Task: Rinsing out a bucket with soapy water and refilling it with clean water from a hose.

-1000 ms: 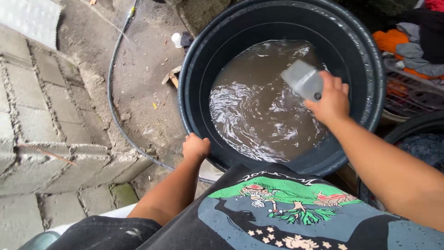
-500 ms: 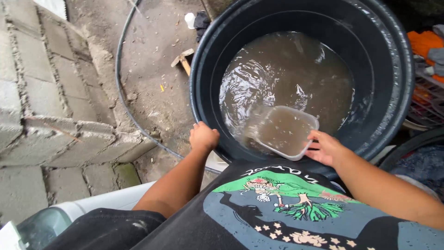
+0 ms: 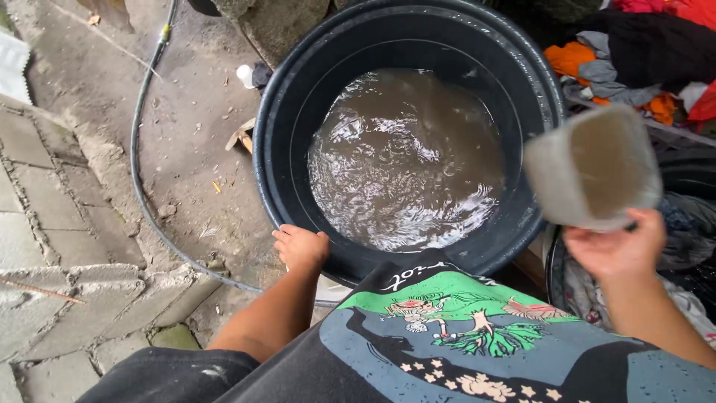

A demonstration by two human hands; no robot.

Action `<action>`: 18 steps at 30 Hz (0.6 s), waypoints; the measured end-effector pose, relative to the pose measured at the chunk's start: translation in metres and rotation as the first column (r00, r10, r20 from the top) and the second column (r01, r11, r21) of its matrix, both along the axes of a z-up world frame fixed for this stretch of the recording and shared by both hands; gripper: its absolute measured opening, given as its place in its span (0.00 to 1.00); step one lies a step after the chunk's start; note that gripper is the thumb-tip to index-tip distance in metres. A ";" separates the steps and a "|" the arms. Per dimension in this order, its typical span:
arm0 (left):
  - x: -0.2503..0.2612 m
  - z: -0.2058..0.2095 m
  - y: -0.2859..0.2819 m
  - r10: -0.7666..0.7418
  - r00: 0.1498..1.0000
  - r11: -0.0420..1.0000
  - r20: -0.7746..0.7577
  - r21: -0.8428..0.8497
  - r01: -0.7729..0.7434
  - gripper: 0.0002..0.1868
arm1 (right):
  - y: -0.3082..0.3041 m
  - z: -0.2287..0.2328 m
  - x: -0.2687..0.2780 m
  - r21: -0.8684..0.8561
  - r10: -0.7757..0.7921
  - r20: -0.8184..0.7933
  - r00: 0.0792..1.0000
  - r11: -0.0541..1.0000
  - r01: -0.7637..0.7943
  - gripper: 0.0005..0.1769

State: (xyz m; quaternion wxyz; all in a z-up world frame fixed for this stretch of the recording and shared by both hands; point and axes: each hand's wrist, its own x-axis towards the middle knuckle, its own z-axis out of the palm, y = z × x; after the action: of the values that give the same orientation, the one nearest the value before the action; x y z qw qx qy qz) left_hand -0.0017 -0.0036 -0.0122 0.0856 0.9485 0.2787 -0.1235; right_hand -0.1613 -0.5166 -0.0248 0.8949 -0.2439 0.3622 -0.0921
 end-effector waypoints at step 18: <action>-0.008 0.014 0.013 0.039 0.996 0.994 -0.074 -0.097 -0.046 0.42 | -0.315 -0.237 0.036 0.783 -0.368 0.504 0.782 0.576 -0.234 0.23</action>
State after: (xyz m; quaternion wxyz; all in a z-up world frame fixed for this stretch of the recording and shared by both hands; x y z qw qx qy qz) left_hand -0.0095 0.0092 0.0013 0.1247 0.9319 0.2955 -0.1695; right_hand -0.1254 -0.8314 -0.2617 0.9651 0.2541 0.0576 -0.0261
